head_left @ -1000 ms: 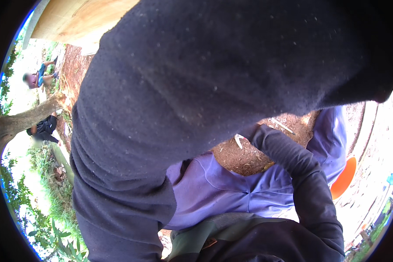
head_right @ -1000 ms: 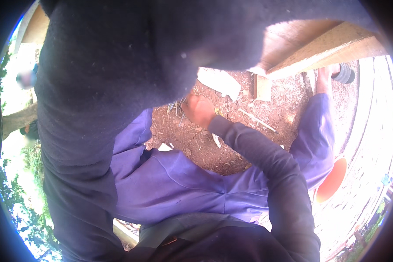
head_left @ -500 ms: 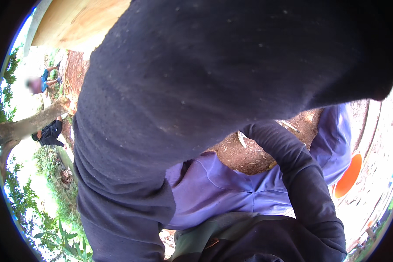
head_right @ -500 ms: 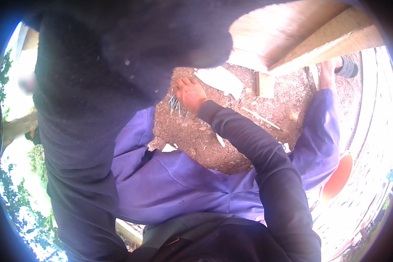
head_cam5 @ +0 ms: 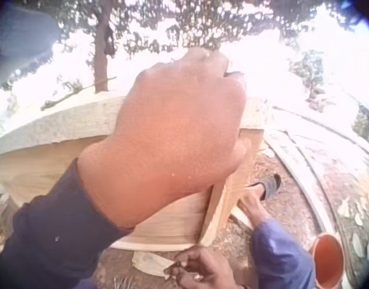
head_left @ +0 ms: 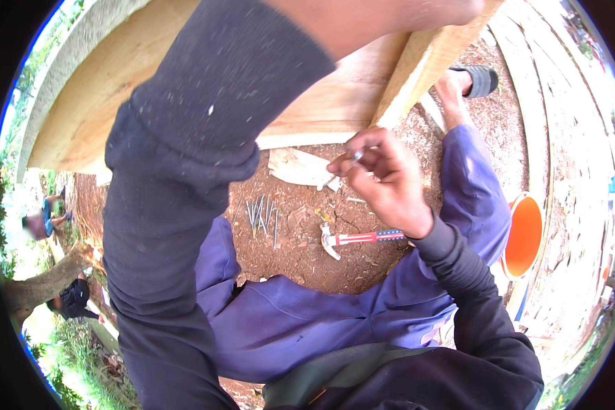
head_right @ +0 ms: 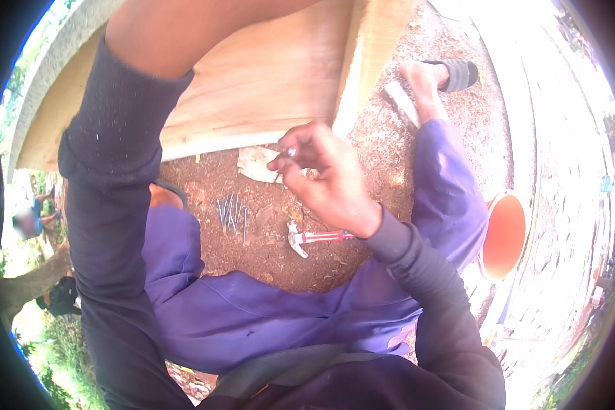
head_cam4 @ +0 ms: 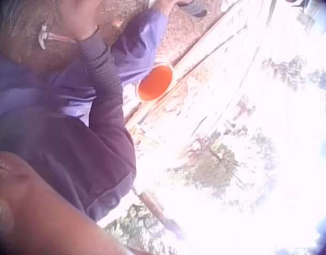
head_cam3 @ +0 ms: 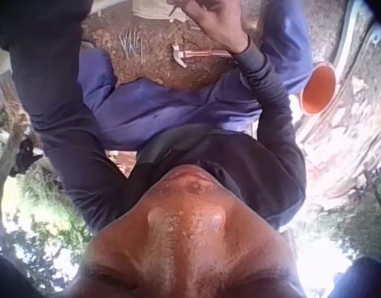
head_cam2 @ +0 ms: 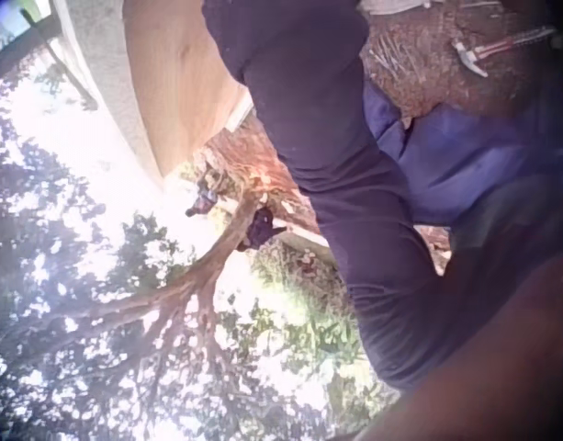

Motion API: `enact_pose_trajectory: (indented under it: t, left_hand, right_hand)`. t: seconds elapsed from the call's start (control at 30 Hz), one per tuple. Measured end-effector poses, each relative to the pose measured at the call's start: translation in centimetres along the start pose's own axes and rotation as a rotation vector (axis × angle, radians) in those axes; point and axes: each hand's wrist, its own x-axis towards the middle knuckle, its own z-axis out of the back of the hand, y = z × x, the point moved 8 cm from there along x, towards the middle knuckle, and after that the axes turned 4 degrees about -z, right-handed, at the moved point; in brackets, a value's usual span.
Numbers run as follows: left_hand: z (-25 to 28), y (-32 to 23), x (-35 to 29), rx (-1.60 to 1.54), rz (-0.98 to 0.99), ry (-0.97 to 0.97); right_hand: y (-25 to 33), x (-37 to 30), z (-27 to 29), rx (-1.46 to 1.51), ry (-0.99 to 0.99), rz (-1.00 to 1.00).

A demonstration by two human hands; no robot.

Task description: The person assembles a wooden frame by positioning planks and securing them with nails and a hammer. They repeatedly align pieces, insert nails, and hammer them into place while sitting on the ground.

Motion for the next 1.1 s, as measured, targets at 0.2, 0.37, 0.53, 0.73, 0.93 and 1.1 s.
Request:
enact_pose_trajectory:
  t: [0.2, 0.37, 0.53, 0.73, 0.93, 1.1]
  left_hand:
    - [2.0, -1.2, -0.7, 0.023, -0.137, -0.272]
    - [1.8, -1.5, 0.0, 0.018, -0.077, -0.144]
    - [1.3, -1.1, -0.3, 0.03, -0.056, -0.129]
    - [1.2, -1.0, -0.4, 0.002, -0.021, -0.096]
    - [1.1, -0.9, -0.3, -0.003, -0.036, -0.119]
    - [0.9, -0.8, -0.3, -0.005, -0.037, -0.116]
  right_hand:
    - [19.1, -1.1, 8.7, -0.155, -0.35, 0.675]
    - [27.4, 2.1, 10.8, -0.114, -0.488, 0.886]
    - [31.3, 5.6, 10.4, -0.135, -0.311, 0.902]
    - [31.8, 7.6, 8.8, -0.231, -0.226, 0.843]
    - [31.3, 8.3, 8.7, -0.302, -0.235, 0.823]
    - [31.5, 8.2, 8.7, -0.324, -0.229, 0.825]
